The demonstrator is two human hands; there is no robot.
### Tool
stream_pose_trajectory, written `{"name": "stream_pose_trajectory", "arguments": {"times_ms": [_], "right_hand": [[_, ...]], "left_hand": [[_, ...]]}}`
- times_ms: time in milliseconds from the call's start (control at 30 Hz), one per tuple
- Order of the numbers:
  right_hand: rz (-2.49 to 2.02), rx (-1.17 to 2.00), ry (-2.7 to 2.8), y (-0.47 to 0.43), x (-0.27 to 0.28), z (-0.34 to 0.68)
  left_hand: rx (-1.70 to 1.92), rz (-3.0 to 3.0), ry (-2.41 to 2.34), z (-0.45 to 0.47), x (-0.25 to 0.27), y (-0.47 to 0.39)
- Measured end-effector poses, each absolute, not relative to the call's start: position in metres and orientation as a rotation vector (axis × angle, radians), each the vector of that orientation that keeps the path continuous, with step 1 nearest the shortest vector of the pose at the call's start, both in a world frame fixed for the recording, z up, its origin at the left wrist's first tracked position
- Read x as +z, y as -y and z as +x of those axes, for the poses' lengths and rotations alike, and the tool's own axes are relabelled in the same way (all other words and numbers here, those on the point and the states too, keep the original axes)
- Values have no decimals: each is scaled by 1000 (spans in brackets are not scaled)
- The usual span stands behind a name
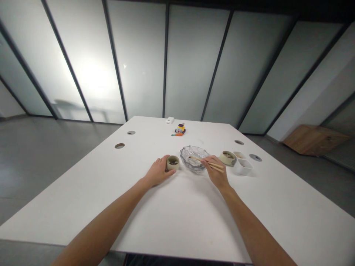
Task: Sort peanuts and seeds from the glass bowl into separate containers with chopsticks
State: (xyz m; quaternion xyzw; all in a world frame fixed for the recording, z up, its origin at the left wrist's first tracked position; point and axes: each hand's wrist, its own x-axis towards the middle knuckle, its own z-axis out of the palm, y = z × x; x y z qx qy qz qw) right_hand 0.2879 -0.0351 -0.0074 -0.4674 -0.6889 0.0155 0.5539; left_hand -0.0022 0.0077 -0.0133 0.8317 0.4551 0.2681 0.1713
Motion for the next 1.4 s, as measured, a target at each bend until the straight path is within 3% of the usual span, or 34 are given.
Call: {"name": "stream_pose_trajectory", "arguments": {"times_ms": [733,1133,1400], "right_hand": [[-1099,55,1676,37,-6,286],[-1079,30,1514,56,22,273],[-1279,-194,1703,52,49,320]], "left_hand": [[759,2379,-1289,-3,-16,-9],[739,2356,-1324,-2,-10,-5],[759,2340,-1303,-2,-10,-5]]}}
